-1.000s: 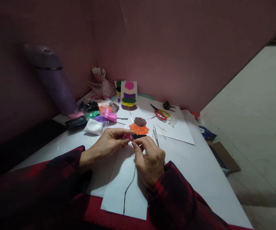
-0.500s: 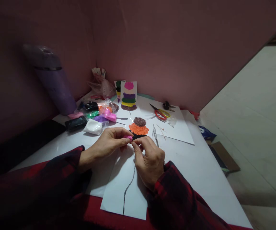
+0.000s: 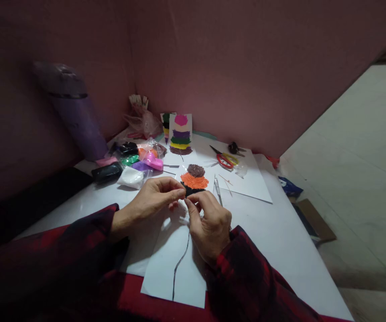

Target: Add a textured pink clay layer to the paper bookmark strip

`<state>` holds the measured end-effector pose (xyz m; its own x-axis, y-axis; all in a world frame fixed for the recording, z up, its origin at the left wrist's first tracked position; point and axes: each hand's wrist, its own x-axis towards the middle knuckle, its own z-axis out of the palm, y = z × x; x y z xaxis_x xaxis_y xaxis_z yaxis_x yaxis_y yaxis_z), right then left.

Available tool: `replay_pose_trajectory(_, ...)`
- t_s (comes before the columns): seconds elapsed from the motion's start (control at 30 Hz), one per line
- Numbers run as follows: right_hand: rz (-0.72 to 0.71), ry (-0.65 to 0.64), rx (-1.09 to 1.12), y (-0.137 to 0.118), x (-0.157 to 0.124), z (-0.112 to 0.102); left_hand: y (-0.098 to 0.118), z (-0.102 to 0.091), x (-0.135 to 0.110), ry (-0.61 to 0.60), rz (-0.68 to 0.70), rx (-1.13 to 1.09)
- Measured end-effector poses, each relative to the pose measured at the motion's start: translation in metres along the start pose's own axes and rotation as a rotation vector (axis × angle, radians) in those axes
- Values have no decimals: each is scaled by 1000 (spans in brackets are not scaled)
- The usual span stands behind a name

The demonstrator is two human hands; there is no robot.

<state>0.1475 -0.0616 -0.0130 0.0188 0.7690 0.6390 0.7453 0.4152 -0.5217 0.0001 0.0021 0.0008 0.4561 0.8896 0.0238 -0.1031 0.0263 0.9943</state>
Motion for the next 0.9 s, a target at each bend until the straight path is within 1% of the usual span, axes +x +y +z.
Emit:
replay_pose_trajectory(0.17,-2,-4,-1,0,0,-1,1,0,0,13,-21,32)
replay_pose_trajectory(0.4,-4,-1,-4,-1,1,-1,1,1,2,-7,-30,1)
replay_pose_trajectory(0.53,-12,2,-5,-2,1,-1,3,1,2,17,-54,-24)
replay_pose_trajectory(0.7,-11,-3,-9,-2,1,-1,3,1,1,22,-16,-12)
replay_pose_trajectory(0.83,-8,-1,-11,-1,1,-1,3,1,0,57,-27,18)
replay_pose_trajectory(0.9,-10,1,-9,-1,1,-1,2,1,1,56,-26,3)
